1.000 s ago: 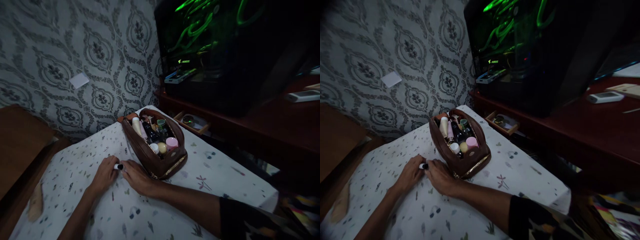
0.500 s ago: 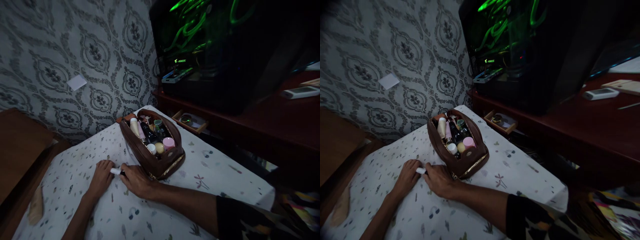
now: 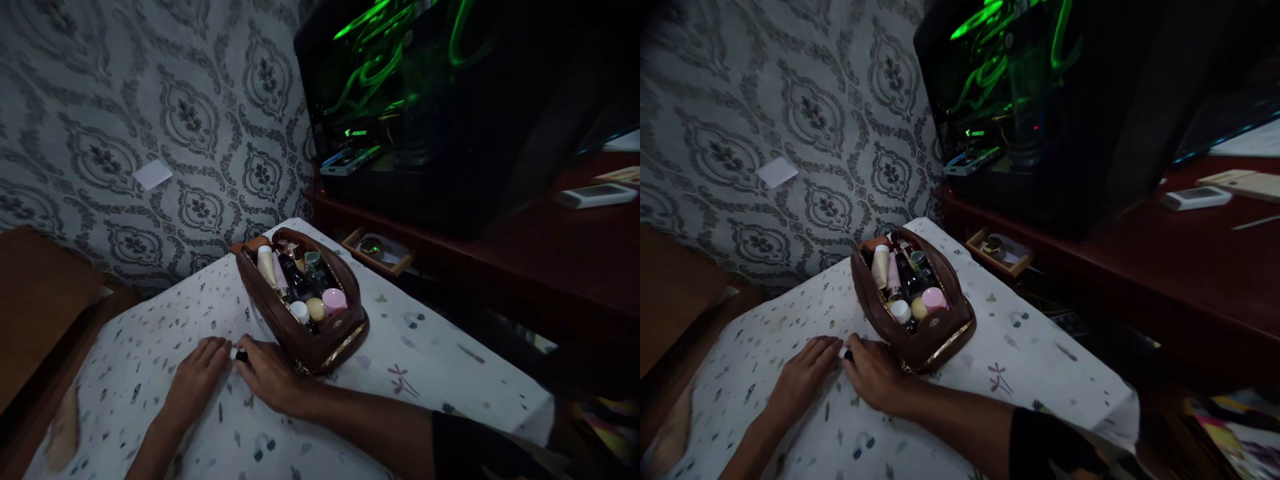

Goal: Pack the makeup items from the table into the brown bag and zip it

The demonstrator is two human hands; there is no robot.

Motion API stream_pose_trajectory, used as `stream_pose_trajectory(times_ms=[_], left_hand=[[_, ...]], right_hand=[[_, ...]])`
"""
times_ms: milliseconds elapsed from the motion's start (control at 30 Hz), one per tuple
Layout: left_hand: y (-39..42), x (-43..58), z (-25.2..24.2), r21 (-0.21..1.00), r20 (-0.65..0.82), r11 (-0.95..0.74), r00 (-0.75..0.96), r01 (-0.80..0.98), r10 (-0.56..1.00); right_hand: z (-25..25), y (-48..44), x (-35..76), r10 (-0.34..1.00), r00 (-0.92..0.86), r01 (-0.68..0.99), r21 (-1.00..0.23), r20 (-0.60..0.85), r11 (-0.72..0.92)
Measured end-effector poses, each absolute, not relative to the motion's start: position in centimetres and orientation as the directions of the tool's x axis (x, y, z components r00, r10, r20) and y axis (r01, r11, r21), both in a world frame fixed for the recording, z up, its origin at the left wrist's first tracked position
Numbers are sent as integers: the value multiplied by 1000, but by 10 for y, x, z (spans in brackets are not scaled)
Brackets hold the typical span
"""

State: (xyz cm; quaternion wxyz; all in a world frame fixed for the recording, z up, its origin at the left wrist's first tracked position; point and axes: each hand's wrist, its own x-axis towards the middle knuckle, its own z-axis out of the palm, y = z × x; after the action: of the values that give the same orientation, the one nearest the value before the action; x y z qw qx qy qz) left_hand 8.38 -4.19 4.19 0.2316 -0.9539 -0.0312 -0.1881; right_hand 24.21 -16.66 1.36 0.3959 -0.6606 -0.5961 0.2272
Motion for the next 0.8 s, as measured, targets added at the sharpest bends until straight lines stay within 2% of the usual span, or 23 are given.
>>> stream_pose_trajectory(times_ms=[300,567,800], left_hand=[[-29,84,41,-435,301,-889,954,141,4],[-19,89,42,-387,317,-902,946,190,64],[-26,104,76,-326,445,-926,895,193,30]], right_hand=[[23,-167,246,978,177,531,-847,110,-1],[18,-160,245,973,222,408,-912,55,-42],[10,-159,242,976,182,461,-887,116,19]])
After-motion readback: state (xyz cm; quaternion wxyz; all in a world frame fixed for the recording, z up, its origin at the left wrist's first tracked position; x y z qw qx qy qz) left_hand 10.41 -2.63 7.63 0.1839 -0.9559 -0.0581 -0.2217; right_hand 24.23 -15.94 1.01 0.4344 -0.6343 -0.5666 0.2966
